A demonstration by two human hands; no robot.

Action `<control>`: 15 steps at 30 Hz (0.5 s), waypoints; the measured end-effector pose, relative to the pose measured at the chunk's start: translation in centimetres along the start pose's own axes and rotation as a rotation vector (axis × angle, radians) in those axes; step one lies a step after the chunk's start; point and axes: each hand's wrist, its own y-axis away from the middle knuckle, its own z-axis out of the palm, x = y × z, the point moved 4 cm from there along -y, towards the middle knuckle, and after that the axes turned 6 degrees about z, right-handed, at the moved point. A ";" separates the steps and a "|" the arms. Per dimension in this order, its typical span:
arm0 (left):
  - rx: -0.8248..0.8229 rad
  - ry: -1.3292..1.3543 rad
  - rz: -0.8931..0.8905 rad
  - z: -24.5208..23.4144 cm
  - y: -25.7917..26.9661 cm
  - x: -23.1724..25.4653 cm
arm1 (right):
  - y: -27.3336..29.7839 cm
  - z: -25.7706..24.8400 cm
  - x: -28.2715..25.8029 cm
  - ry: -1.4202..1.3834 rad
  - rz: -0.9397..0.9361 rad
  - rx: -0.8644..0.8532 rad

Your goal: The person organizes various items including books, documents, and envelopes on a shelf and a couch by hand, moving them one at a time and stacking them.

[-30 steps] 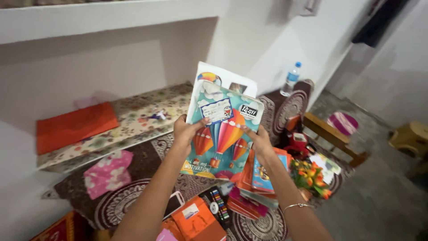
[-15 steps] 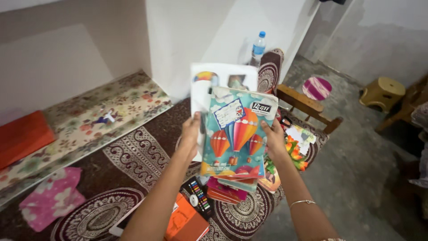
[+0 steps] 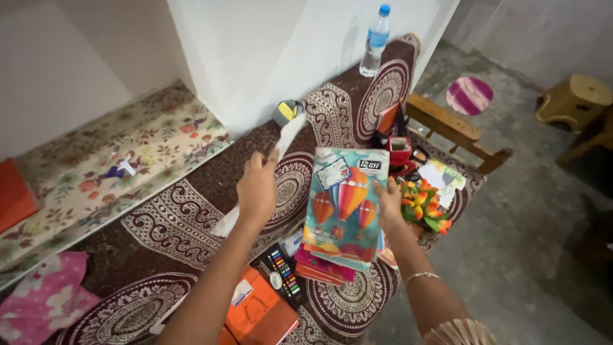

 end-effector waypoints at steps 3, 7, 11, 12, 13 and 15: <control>-0.096 -0.036 0.025 1.6 -0.3 0.2 | -2.6 -0.3 5.8 -0.033 0.192 0.074; -0.114 0.056 -0.074 3.4 -0.4 -1.0 | -5.1 0.1 10.6 0.052 0.196 0.072; -0.139 0.151 -0.188 5.1 -0.5 -2.4 | -6.4 -1.1 12.8 0.111 0.314 0.098; -0.149 0.175 -0.225 5.4 -0.4 -2.7 | -6.7 -1.6 13.1 0.099 0.312 0.109; -0.143 0.187 -0.225 5.7 -0.4 -2.9 | -7.3 -2.2 13.2 0.085 0.307 0.119; -0.129 0.213 -0.223 6.2 -0.2 -3.3 | -7.7 -3.2 13.1 0.176 0.269 0.225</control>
